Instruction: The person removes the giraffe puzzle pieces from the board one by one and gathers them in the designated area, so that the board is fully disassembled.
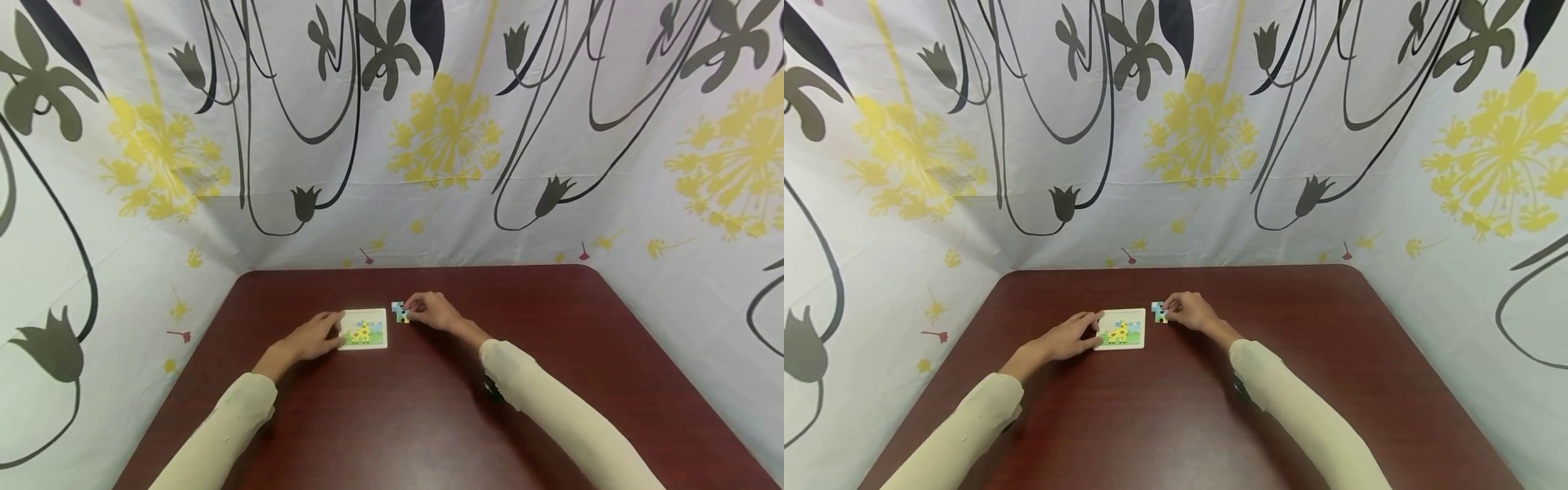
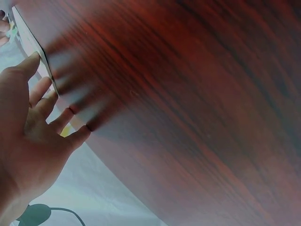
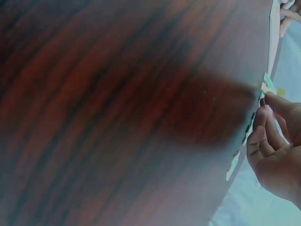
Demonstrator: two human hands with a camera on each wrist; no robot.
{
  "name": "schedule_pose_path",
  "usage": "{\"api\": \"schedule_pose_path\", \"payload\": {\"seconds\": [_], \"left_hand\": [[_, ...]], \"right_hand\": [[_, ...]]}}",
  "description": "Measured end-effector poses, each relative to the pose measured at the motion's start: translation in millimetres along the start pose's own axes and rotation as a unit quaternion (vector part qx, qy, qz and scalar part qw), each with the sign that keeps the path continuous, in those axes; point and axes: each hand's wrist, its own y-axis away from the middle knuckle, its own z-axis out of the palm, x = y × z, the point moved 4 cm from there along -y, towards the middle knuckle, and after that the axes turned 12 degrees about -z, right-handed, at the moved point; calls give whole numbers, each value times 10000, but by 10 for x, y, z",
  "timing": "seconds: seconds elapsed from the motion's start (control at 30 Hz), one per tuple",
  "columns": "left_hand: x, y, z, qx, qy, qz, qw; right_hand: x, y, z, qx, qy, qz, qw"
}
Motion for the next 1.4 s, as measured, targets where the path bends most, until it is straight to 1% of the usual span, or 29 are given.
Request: {"api": "schedule_pose_path", "payload": {"seconds": [0.23, 0.33, 0.63, 0.93, 1.13, 1.23, 1.4], "left_hand": [[7, 7, -10, -13, 64, -140, 9999], [5, 6, -13, -11, 43, -132, 9999], [10, 11, -11, -76, 41, -98, 9999], [-11, 4, 7, -68, 2, -81, 9999], [-15, -7, 1, -64, 16, -73, 10000], [-12, -8, -11, -56, 37, -70, 10000], [-8, -7, -19, -80, 46, -108, 9999]], "right_hand": [[-56, 28, 38, -107, -8, -152, 9998], [-65, 29, 59, -127, 56, -190, 9997], [-62, 42, 106, -161, 254, -84, 9995], [-82, 60, 105, -141, 190, -290, 9993], [-116, 2, 105, -38, 90, -414, 9991], [-153, -55, 132, -73, 87, -465, 9989], [-242, -141, 216, -170, -107, -397, 9990]]}}
